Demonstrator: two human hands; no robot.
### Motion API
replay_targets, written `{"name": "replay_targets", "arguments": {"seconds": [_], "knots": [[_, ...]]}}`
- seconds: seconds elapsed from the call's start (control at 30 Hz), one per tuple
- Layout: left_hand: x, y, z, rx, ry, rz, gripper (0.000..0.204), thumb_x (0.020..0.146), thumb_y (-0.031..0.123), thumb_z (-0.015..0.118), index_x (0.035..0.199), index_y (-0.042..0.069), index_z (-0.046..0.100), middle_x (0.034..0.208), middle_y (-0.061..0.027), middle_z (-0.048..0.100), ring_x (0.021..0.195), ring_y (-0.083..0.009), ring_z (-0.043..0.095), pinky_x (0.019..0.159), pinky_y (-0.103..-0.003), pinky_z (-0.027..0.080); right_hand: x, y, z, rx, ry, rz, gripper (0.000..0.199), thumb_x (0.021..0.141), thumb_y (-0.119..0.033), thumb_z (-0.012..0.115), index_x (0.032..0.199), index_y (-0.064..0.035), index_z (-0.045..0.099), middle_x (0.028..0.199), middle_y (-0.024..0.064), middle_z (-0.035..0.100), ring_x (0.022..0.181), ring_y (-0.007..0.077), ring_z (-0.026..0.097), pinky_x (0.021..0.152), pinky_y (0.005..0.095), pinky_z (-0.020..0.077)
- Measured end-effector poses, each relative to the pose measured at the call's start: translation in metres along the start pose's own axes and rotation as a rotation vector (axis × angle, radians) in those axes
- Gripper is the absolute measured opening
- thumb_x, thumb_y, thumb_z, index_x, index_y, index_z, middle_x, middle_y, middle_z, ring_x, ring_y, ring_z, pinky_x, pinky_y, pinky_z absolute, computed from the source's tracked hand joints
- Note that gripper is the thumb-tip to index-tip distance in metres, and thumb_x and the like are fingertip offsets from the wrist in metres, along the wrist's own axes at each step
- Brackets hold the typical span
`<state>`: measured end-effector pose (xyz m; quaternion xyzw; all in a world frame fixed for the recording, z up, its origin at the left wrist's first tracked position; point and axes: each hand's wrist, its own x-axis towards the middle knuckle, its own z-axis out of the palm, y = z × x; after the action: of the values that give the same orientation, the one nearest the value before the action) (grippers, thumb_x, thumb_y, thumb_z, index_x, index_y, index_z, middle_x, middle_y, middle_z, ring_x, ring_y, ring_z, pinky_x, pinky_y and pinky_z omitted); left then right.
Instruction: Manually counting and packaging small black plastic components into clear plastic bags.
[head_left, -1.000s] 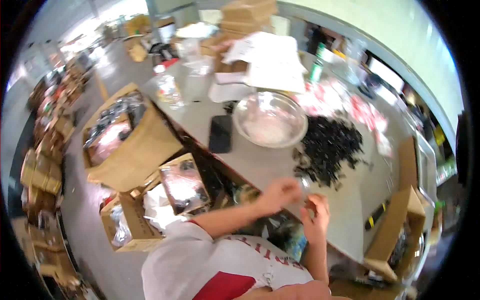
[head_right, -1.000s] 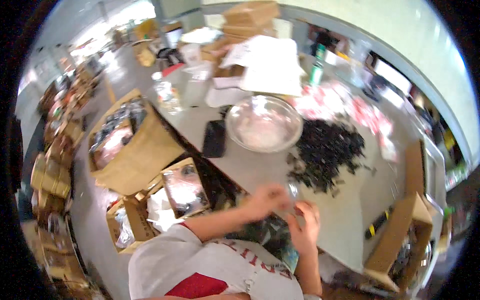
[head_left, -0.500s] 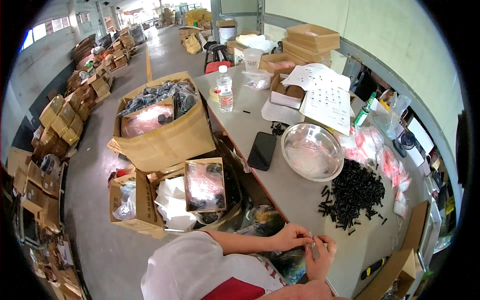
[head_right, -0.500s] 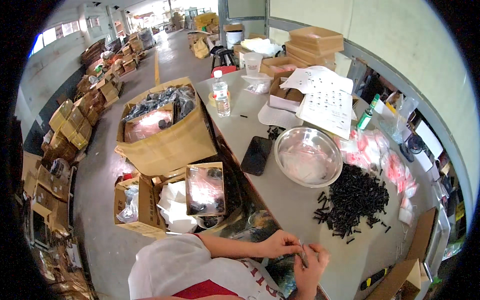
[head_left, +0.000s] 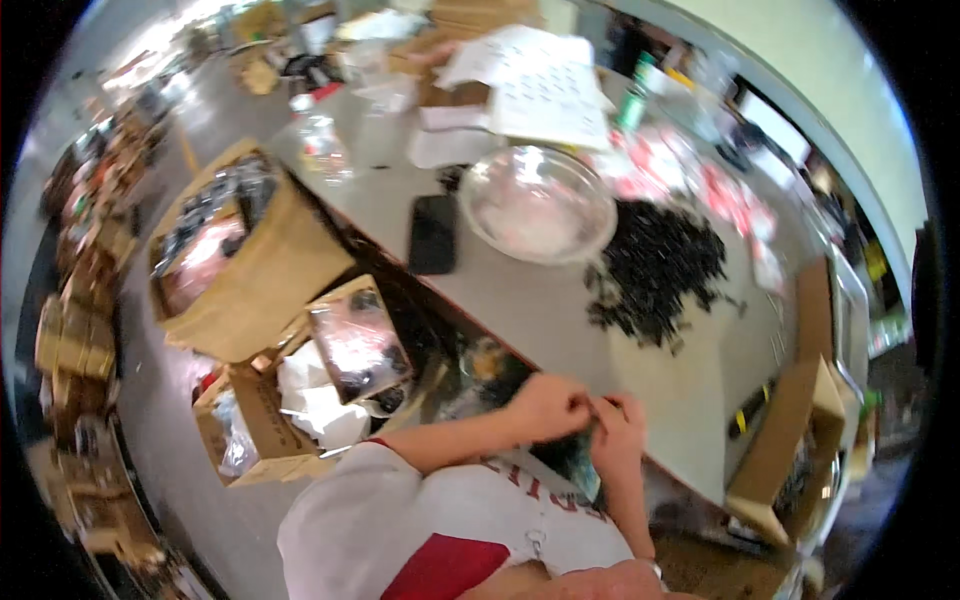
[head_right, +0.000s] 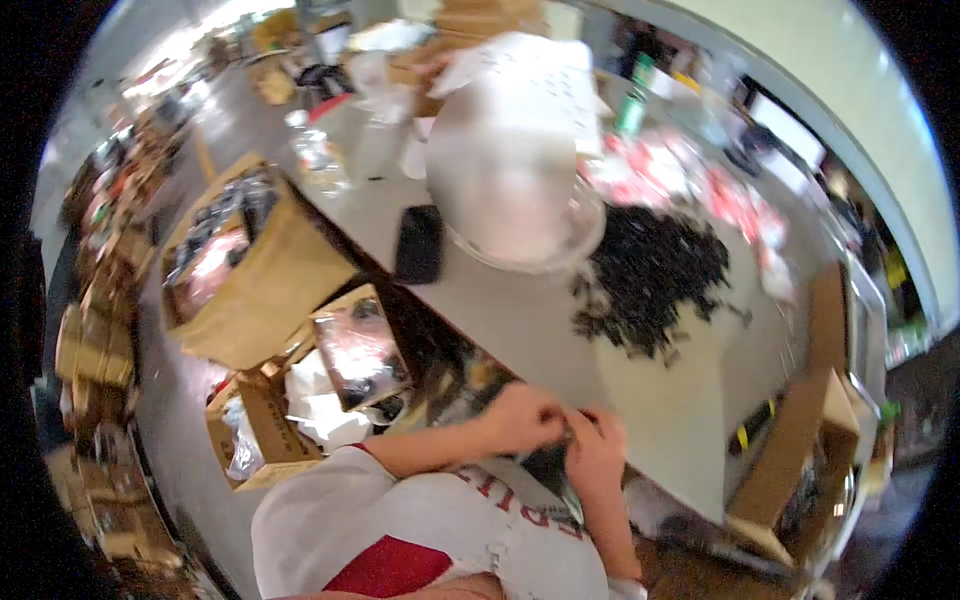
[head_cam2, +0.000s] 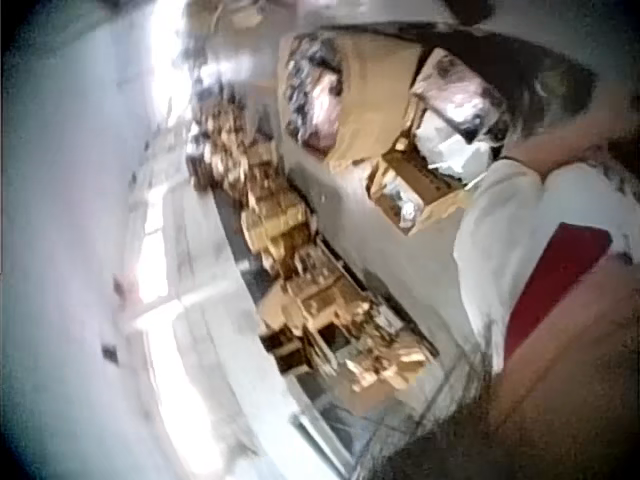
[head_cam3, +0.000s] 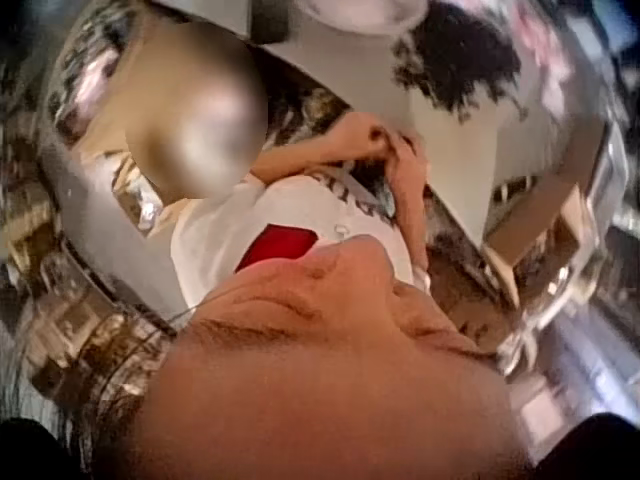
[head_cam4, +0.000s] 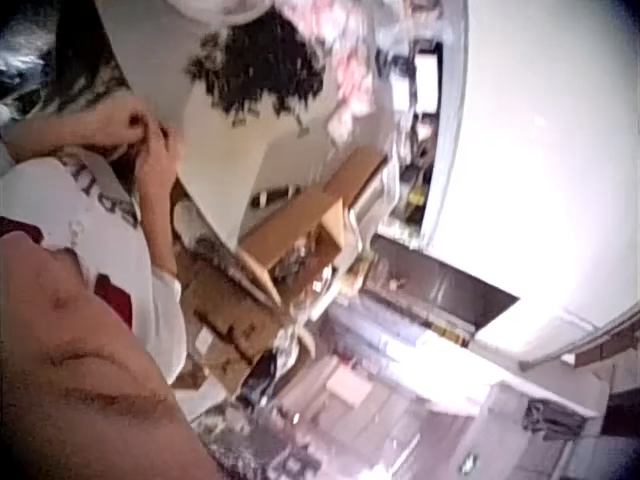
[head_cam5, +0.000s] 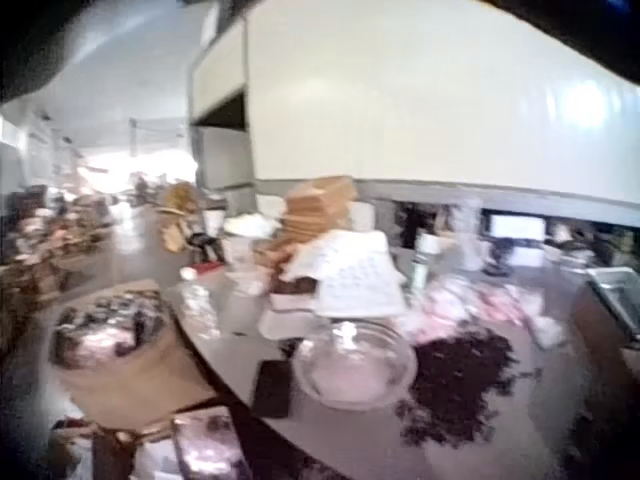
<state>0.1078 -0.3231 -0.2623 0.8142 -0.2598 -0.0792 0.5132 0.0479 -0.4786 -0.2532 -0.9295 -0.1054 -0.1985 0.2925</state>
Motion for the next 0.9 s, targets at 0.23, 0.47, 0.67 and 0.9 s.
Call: {"name": "replay_targets", "arguments": {"seconds": [0.23, 0.47, 0.67, 0.9], "knots": [[0.008, -0.017, -0.003, -0.633, -0.346, -0.267, 0.019, 0.090, 0.020, 0.059, 0.090, 0.002, 0.064, 0.073, 0.0014, 0.061, 0.070, -0.0110, 0.058, 0.064, -0.031, 0.049, -0.012, 0.002, -0.017, 0.068, -0.077, -0.079, 0.019, 0.073, -0.004, 0.068, 0.091, -0.0080, 0.065, 0.100, 0.0115, 0.055, 0.090, 0.0324, 0.054, 0.074, 0.0387, 0.0480], [0.007, -0.019, -0.002, -0.844, -0.406, -0.433, 0.032, 0.099, 0.037, 0.046, 0.095, 0.007, 0.057, 0.090, 0.0007, 0.056, 0.079, -0.0083, 0.053, 0.070, -0.026, 0.046, -0.003, -0.009, -0.049, 0.163, -0.236, -0.219, 0.029, 0.069, -0.005, 0.070, 0.097, -0.0151, 0.068, 0.115, 0.0028, 0.059, 0.099, 0.0278, 0.055, 0.080, 0.0373, 0.0494], [0.013, -0.016, -0.001, -1.135, -0.377, -0.573, 0.025, 0.096, 0.033, 0.052, 0.099, 0.008, 0.056, 0.089, 0.0006, 0.058, 0.080, -0.0093, 0.056, 0.071, -0.025, 0.048, -0.003, -0.004, -0.061, -0.007, -0.319, -0.262, 0.039, 0.067, -0.006, 0.075, 0.104, -0.0198, 0.071, 0.122, -0.0017, 0.059, 0.107, 0.0317, 0.046, 0.091, 0.0403, 0.0392], [0.021, -0.017, -0.010, -1.258, -0.331, -0.411, 0.016, 0.091, 0.017, 0.055, 0.104, 0.007, 0.054, 0.095, -0.0008, 0.058, 0.080, -0.0094, 0.057, 0.073, -0.024, 0.048, -0.006, 0.001, -0.061, -0.248, -0.173, -0.172, 0.040, 0.065, -0.006, 0.072, 0.101, -0.0241, 0.072, 0.122, -0.0135, 0.056, 0.116, 0.0304, 0.041, 0.094, 0.0415, 0.0421]]}}
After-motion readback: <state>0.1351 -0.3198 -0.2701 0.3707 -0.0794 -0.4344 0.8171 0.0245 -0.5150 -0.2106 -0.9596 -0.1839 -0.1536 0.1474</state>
